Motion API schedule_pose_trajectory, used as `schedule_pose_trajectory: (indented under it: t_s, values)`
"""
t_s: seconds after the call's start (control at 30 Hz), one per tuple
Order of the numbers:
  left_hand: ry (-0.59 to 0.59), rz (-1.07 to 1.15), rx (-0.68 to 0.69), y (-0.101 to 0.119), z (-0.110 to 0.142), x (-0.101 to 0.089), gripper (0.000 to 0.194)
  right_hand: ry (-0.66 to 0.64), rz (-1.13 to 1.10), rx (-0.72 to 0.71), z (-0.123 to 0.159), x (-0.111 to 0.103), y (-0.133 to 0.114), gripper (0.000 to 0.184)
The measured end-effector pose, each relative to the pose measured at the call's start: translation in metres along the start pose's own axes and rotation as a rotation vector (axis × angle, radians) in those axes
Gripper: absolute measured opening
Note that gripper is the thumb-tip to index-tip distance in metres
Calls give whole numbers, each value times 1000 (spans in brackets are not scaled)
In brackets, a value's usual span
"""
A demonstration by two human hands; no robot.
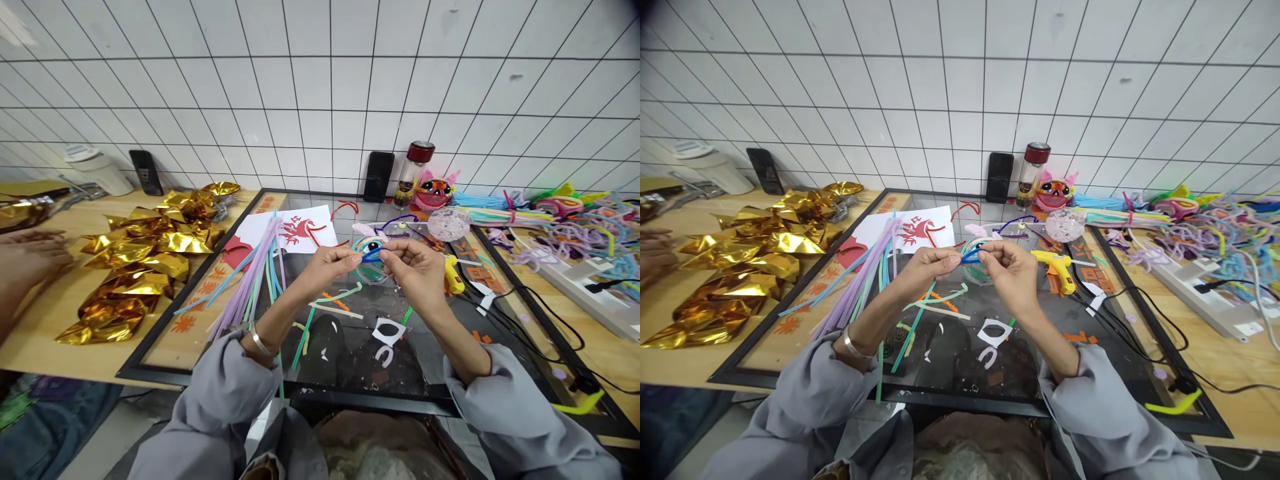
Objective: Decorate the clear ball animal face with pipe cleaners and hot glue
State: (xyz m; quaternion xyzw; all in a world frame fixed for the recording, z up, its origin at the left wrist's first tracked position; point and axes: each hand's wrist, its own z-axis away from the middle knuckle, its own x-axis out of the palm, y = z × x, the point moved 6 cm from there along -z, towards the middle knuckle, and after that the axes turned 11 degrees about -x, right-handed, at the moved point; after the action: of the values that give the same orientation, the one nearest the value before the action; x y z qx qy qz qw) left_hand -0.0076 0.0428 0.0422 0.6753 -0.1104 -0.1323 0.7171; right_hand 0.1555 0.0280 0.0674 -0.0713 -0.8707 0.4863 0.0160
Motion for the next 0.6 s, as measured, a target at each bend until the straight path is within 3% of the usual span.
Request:
schedule_pose_trajectory:
  t_s: [0.2, 0.47, 0.6]
  values:
    - [-49, 91, -88, -4, -1, 2, 50, -8, -5, 27, 0, 0, -2, 19]
    - [74, -140, -9, 3, 3, 2, 34, -31, -19, 34, 1, 2, 4, 21]
    - [128, -181, 25, 3, -4, -1, 29, -77, 62, -84, -5, -6, 3, 19]
